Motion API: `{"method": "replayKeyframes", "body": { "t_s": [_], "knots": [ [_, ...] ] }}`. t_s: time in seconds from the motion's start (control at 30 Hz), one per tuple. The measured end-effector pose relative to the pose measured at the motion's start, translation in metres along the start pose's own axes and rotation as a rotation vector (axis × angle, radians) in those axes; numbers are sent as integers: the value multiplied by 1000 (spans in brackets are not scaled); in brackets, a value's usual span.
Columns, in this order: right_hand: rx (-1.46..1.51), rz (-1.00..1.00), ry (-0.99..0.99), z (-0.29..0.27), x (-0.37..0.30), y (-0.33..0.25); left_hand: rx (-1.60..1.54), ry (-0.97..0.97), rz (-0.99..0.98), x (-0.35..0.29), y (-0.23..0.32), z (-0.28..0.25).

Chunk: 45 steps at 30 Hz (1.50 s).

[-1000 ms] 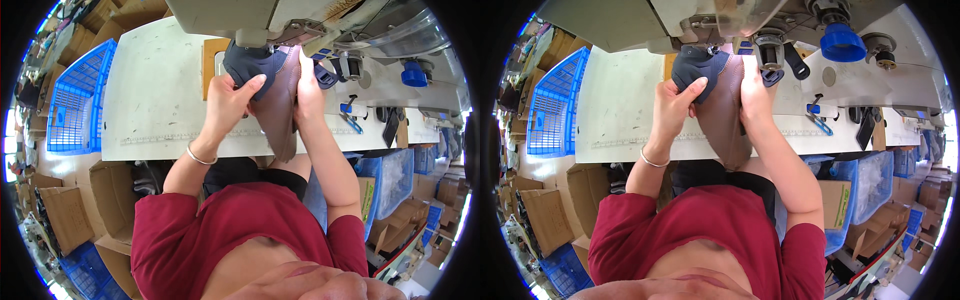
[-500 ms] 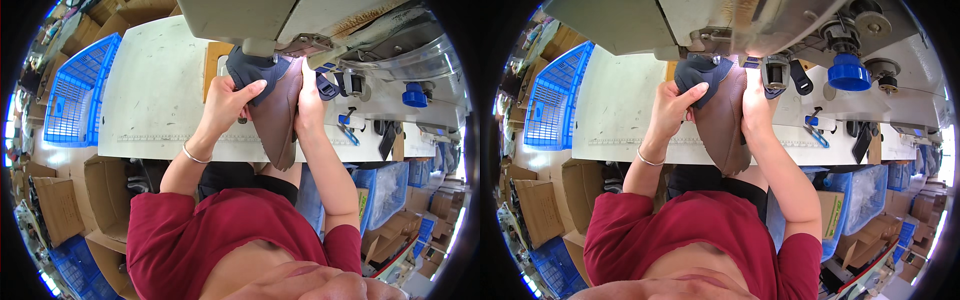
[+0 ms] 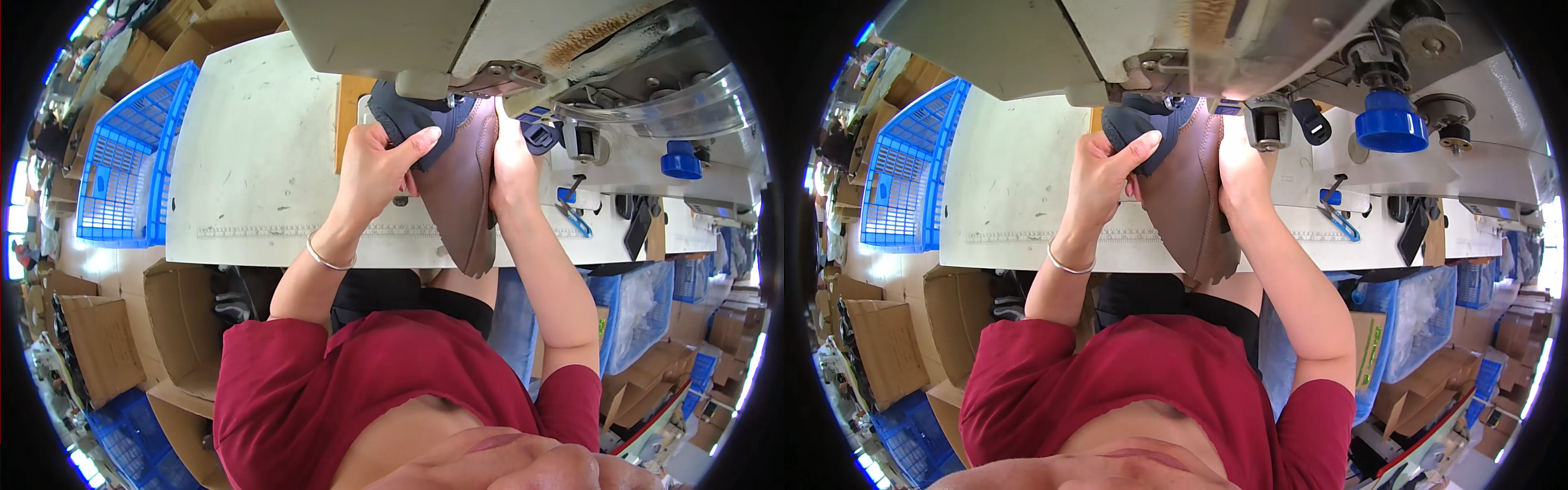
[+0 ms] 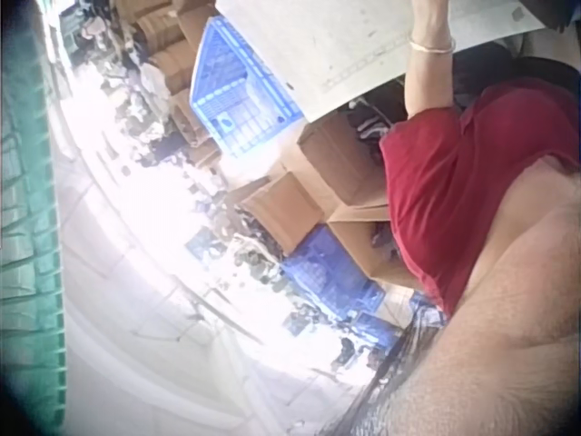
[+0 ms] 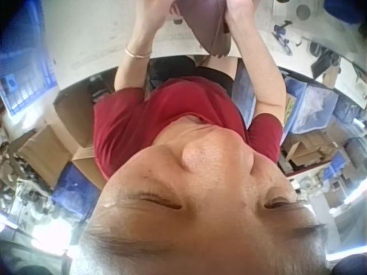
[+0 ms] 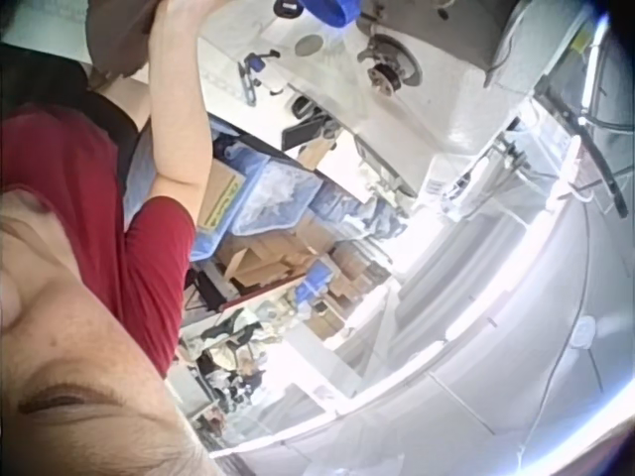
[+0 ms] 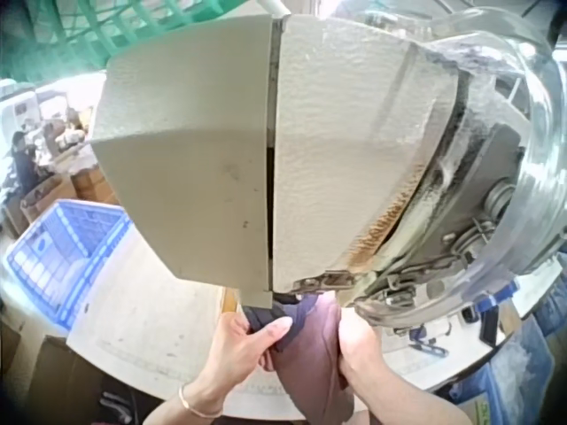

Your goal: The person sews shoe upper components using a sewing machine, guiding and rotating the material under the needle, then picks up another shoe component from a box and stitches it.

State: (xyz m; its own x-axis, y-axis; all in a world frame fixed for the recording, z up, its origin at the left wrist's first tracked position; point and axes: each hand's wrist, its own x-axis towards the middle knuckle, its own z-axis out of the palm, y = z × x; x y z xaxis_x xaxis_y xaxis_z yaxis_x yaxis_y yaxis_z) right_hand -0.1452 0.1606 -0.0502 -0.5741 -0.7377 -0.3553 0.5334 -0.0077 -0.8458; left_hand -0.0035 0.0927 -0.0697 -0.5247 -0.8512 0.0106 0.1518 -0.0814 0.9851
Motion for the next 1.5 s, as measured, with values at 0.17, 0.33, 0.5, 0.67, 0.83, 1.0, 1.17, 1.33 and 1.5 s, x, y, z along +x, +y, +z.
{"method": "replayKeyframes", "body": {
  "t_s": [0.17, 0.33, 0.5, 0.67, 0.83, 1.0, 1.17, 1.33, 1.5],
  "knots": [
    [-43, -282, -11, -33, 49, 23, -27, -18, 9, 6, 4, 7],
    [13, -185, -36, -30, 61, 21, -53, -40, -11, 11, 5, 3],
    [-11, -223, -40, -24, 54, 21, -105, -82, -33, 12, 8, 0],
    [-18, -222, 12, -9, 40, 8, -106, -59, -27, 13, 5, 2],
    [73, -159, 39, 8, 26, -15, -174, -81, -21, 23, 9, 5],
    [112, -103, -20, 7, 28, -18, -215, -100, -51, 24, 11, 7],
    [38, -197, 2, 12, 21, -21, -187, -112, -43, 30, 6, 2],
    [25, -183, 54, 20, 18, -29, -216, -79, -28, 29, 7, 5],
    [95, -139, 32, 3, 44, -26, -248, 2, -52, 22, 5, 14]
  ]
}}
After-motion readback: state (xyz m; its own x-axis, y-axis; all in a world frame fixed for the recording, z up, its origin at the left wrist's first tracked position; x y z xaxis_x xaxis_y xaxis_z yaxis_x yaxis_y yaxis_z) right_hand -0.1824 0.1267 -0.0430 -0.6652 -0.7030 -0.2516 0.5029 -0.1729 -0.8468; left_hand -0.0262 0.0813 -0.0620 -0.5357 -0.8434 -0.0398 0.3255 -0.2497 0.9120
